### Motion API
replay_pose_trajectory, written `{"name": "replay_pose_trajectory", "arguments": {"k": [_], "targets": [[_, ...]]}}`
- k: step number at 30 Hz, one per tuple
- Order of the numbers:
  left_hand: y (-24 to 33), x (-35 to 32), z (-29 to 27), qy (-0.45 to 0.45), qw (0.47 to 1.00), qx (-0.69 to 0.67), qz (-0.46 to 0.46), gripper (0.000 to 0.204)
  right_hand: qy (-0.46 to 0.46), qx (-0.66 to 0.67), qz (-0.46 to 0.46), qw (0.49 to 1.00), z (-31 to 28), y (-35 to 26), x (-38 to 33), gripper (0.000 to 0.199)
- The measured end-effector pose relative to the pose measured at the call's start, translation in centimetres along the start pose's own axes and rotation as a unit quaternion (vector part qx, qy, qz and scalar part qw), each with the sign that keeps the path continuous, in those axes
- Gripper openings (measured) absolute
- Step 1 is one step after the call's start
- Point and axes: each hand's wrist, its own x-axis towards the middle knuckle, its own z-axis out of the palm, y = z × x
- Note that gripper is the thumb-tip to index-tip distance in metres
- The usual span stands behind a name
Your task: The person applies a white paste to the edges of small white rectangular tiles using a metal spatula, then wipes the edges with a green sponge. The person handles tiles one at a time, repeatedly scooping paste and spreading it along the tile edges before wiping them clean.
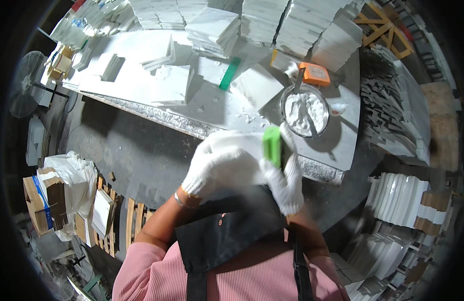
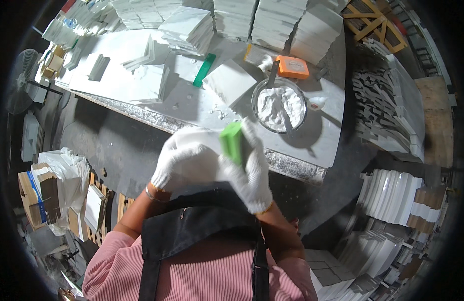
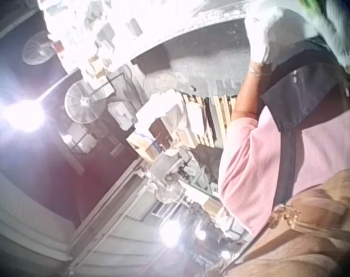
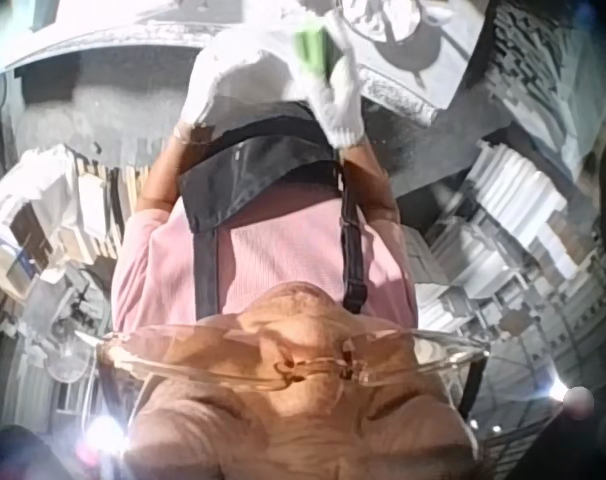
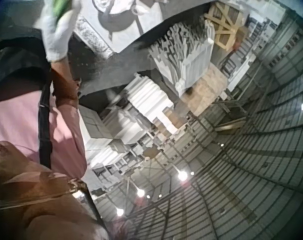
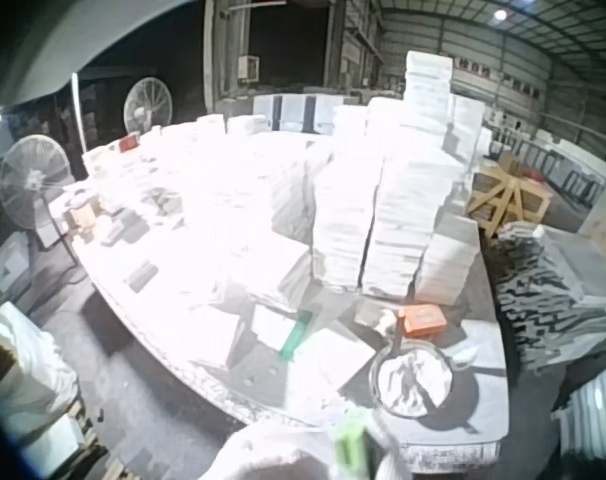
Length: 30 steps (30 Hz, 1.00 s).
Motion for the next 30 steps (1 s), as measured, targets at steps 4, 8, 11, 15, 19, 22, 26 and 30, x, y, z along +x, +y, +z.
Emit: {"name": "replay_pose_trajectory", "arguments": {"k": [4, 8, 11, 15, 19, 22, 26, 30], "targets": [[-0.7, 0.8, -0.5, 0.041, 0.999, 0.015, 0.013, 0.042, -0.028, -0.118, -0.084, 0.989, 0.0, -1.6, -0.2, 0.078], [-1.5, 0.5, -0.1, 0.008, 0.999, 0.036, -0.003, 0.043, 0.008, 0.066, 0.094, 0.993, -1.0, 0.9, 1.7, 0.072], [-0.2, 0.7, 0.0, 0.027, 1.000, -0.011, 0.001, 0.043, -0.028, -0.110, -0.103, 0.988, -0.3, -1.1, 0.0, 0.081], [-1.1, 1.0, -0.2, 0.010, 1.000, 0.018, -0.013, 0.043, 0.031, -0.158, -0.109, 0.981, -0.5, -0.1, 0.6, 0.080], [-1.0, 0.5, 1.4, -0.031, 0.998, 0.001, -0.062, 0.046, 0.148, 0.002, 0.036, 0.988, -4.6, -0.1, 2.0, 0.068], [-1.3, 1.2, 0.7, -0.049, 0.996, -0.042, -0.069, 0.042, 0.261, -0.040, -0.011, 0.964, -9.1, -0.5, 1.9, 0.063], [-2.9, 1.6, 0.0, -0.069, 0.994, -0.077, -0.045, 0.039, 0.291, -0.286, 0.055, 0.911, -14.9, 3.3, 2.1, 0.066], [-3.7, 2.4, -0.2, -0.109, 0.993, 0.025, 0.038, 0.037, 0.203, -0.555, 0.116, 0.798, -17.2, 7.7, 1.3, 0.069]]}}
